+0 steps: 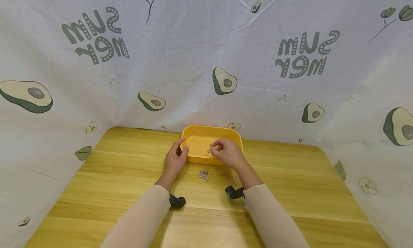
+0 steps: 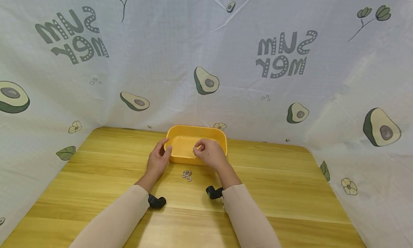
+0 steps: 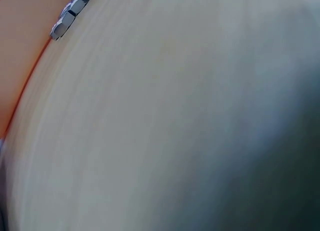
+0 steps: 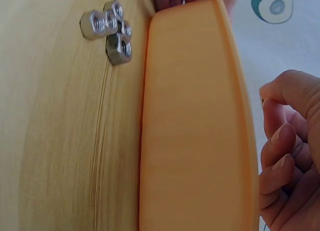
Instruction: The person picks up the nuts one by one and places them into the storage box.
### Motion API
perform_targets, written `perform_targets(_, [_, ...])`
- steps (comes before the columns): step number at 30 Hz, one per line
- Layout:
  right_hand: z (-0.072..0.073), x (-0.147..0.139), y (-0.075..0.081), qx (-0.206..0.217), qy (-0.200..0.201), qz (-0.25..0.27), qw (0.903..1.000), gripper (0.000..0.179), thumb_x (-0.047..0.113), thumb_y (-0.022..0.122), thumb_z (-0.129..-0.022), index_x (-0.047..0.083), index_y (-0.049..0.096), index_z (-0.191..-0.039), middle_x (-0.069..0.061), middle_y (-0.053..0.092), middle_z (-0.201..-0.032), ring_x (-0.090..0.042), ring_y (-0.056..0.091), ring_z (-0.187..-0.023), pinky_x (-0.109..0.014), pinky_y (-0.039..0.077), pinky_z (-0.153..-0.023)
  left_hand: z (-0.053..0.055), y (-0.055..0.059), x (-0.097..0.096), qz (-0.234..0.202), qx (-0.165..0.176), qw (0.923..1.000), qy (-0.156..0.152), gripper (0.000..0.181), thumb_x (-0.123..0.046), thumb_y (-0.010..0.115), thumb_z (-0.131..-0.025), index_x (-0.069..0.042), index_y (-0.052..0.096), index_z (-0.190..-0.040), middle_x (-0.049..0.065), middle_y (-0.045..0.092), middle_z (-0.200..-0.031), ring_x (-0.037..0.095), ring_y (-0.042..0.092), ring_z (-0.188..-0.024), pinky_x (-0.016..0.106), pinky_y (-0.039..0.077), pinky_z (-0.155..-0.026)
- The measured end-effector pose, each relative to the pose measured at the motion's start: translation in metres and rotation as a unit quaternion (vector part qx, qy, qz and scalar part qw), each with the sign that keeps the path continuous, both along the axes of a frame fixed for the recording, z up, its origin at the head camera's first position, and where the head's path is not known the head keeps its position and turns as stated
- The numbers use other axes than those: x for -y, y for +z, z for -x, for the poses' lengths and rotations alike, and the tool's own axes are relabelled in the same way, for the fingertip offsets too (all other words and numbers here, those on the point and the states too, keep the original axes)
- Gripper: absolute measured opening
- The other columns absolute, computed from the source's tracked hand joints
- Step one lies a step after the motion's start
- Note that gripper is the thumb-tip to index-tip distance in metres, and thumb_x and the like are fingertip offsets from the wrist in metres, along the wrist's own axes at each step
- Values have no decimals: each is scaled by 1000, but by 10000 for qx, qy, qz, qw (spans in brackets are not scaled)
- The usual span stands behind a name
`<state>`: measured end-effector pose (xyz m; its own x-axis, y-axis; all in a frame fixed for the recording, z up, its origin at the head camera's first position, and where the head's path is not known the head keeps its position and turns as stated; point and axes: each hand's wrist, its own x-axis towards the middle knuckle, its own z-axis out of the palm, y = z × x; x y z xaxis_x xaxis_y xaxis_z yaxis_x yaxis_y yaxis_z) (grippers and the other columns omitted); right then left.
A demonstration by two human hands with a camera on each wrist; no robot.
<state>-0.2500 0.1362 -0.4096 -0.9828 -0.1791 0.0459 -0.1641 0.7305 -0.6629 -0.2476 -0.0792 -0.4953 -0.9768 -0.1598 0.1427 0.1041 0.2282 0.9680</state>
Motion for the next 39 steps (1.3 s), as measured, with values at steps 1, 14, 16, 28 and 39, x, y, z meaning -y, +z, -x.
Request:
perform_targets(1, [2,0,-1,12,8,-21,10000,14,26,74,-93,14,71,-100,-3,64,-79,-18,52,-64,-26,43,-56,0,0,0,0,-6,10000,5,41,-34,61,-102,-25,59,-143,7,60,-146,29,61,-127,47,50,-108])
perform_targets(14, [29,4,-13,-31,156,-232,9996,17,29,70,-96,14,72,-102,-4,68,-84,-16,54,-62,-27,45,-56,1,0,1,-103,-38,9999,6,43,-32,61,-102,-21,59,-144,7,58,-148,30,60,-130,48,49,-110])
perform_targets(16, [33,5,-14,1,178,-198,9996,17,29,70,-95,13,72,-102,-5,69,-86,-17,55,-62,-27,46,-56,0,1,1,-70,-44,10000,12,43,-31,62,-102,-22,59,-144,8,59,-148,30,60,-129,48,50,-109])
perform_targets(28, [43,12,-13,161,156,-237,9995,19,28,70,-96,11,73,-104,-7,69,-91,-18,57,-68,-28,48,-62,2,0,1,-41,-51,10000,2,41,-31,62,-102,-23,59,-143,6,59,-147,28,61,-128,46,51,-109])
perform_targets(39, [49,13,-18,328,49,54,9994,18,25,71,-95,9,72,-103,-8,68,-89,-17,56,-66,-25,46,-58,3,-1,0,16,-157,9999,71,41,-29,63,-102,-22,60,-142,7,61,-144,28,63,-124,46,52,-106])
